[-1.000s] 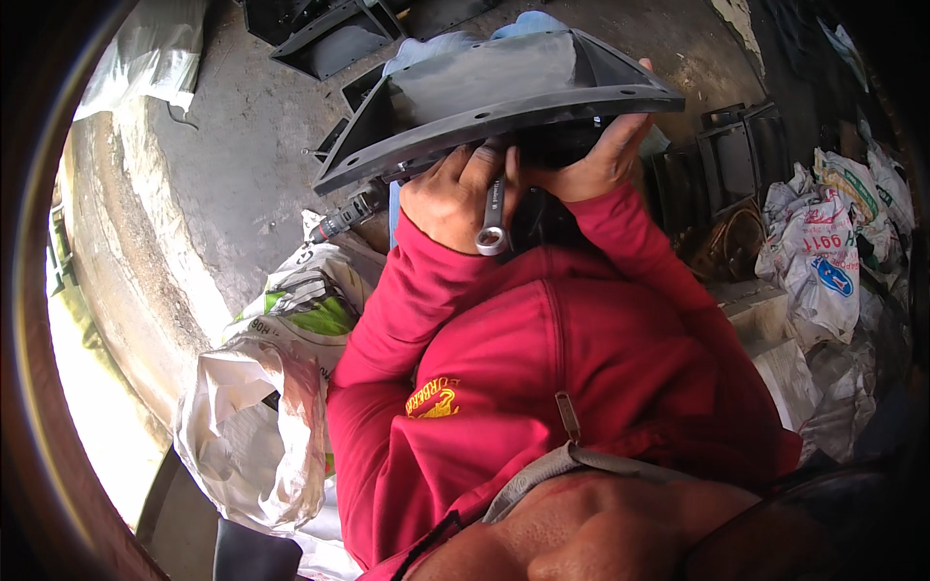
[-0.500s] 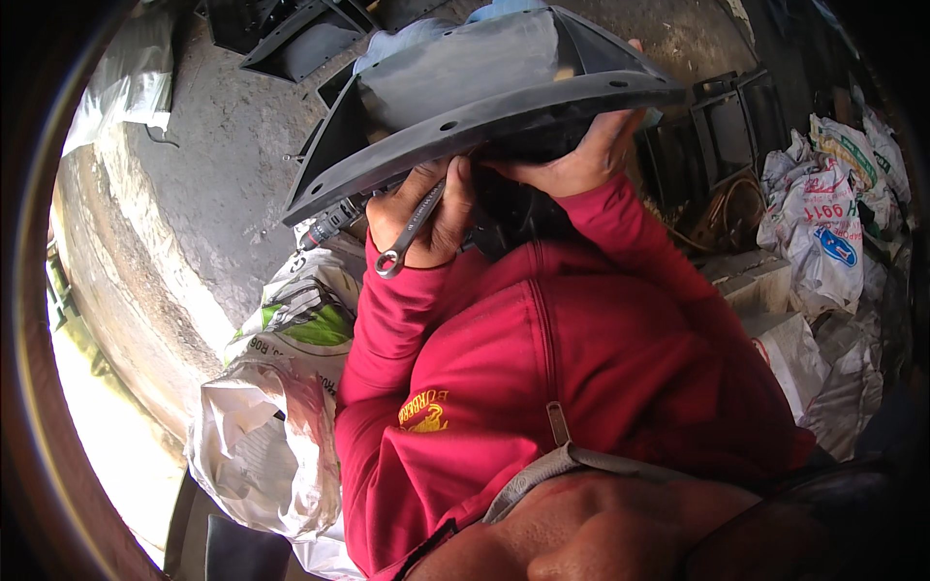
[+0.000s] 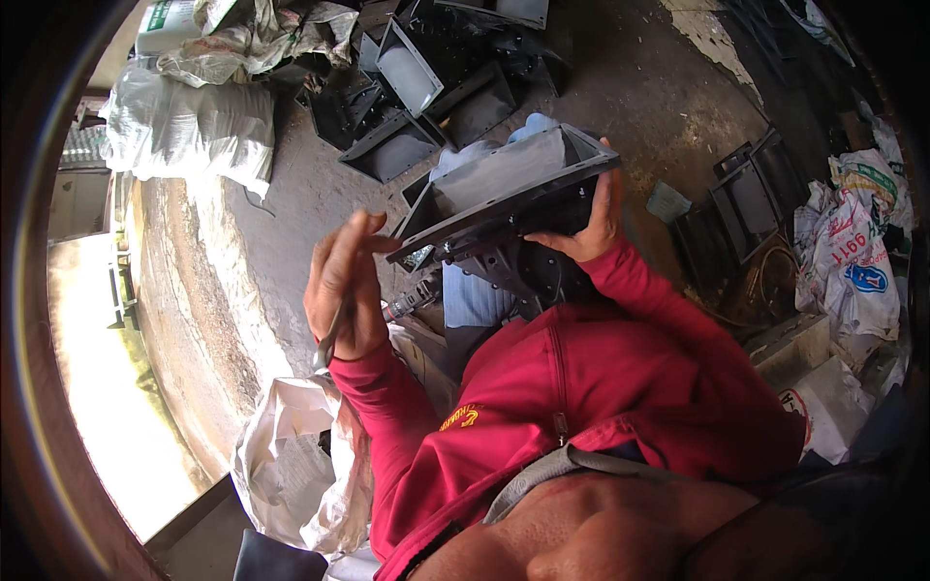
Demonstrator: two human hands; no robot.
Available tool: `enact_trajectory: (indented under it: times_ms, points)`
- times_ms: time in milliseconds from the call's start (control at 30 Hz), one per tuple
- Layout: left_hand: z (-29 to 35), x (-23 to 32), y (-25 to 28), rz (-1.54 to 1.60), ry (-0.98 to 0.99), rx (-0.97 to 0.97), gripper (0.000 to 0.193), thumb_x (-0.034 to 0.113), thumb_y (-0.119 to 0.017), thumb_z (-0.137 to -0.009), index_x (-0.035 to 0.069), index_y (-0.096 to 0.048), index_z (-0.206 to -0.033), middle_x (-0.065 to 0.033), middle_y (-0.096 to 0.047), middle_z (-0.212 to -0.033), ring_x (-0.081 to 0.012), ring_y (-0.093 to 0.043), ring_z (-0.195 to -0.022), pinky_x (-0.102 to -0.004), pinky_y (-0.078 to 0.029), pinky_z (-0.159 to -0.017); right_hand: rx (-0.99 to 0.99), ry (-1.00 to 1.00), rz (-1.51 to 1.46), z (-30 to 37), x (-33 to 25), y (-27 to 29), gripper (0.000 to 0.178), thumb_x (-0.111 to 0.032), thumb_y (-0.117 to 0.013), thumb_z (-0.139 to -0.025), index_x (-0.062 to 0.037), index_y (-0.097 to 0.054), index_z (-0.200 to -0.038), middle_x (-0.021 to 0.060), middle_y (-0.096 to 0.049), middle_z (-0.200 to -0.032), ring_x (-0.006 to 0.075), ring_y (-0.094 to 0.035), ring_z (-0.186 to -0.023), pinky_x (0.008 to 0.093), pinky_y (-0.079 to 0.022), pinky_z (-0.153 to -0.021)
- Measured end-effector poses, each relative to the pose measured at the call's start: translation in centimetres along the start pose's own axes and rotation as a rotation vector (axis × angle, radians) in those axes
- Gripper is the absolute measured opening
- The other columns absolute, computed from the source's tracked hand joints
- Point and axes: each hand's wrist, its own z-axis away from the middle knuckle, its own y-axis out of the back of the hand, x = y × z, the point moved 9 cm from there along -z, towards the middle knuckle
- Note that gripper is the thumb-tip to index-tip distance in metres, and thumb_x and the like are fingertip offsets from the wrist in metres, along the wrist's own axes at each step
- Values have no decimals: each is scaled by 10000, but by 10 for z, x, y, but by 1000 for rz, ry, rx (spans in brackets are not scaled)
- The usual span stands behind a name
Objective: The person sits on the floor and assembles a metal component by inserting bolts and tightening them with a wrench. They handle a circular metal piece and a rectangular frame, repeatedly adjusting and securing the parts together.
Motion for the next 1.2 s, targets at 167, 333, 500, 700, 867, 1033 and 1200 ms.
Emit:
enact_trajectory:
  times_ms: [167, 333, 500, 700, 867, 1033, 1200]
  points:
    - [-8, 3, -79, -555, -148, -523, 357, 133, -648, -690, 135, -661, -1047, -36, -613, -789, -201, -588, -770, -324, -508, -612, -14, -77, -150, 0, 6, 6, 1200, -603, -739, -593, -33, -97, -1431, 260, -217, -1433, 398, -331, -1272, 474, -339, -975]
    - [-13, -31, -110, -567, -236, -730, 233, 189, -684, -639, 144, -652, -866, 5, -607, -763, -218, -578, -756, -338, -502, -592, 14, -374, -458, 17, 44, 20, 993, -656, -516, -784, -9, -122, -1426, 211, -221, -1450, 330, -357, -1271, 428, -340, -993]
    - [-63, -99, -26, -443, 46, -456, 234, 294, -726, -750, 72, -686, -808, -97, -629, -676, -214, -599, -575, -320, -457, -549, -3, -721, -303, 44, 112, 25, 686, -562, -286, -926, -62, -298, -1395, 141, -355, -1402, 286, -377, -1270, 373, -323, -998]
    - [-59, -326, 68, -164, 908, 228, 495, 444, -767, -693, -19, -631, -798, -107, -635, -755, -186, -575, -586, -284, -487, -549, -203, -1119, -291, 131, 176, -4, 631, -509, -435, -908, 0, -464, -1280, 177, -499, -1281, 268, -439, -1224, 332, -323, -1020]
    - [-55, -527, 39, -178, 1161, 120, 552, 460, -685, -764, 22, -576, -1082, -80, -651, -966, -210, -591, -736, -349, -492, -698, -262, -1291, -371, 151, 189, -5, 769, -659, -445, -827, -49, -467, -1294, 187, -472, -1310, 314, -414, -1245, 375, -319, -1030]
    - [-76, -640, -17, -166, 1232, -59, 576, 483, -642, -784, 55, -535, -1154, -54, -640, -1023, -200, -574, -776, -362, -472, -731, -242, -1535, 28, 198, 199, 78, 797, -694, -477, -782, -80, -479, -1290, 185, -457, -1323, 330, -408, -1245, 399, -320, -1028]
    - [-104, -677, -50, -165, 1248, -165, 603, 505, -600, -804, 88, -493, -1226, -28, -630, -1080, -190, -558, -816, -374, -453, -763, -437, -1551, 518, 297, 238, 156, 747, -627, -556, -757, -116, -476, -1296, 173, -464, -1312, 351, -420, -1220, 433, -331, -1013]
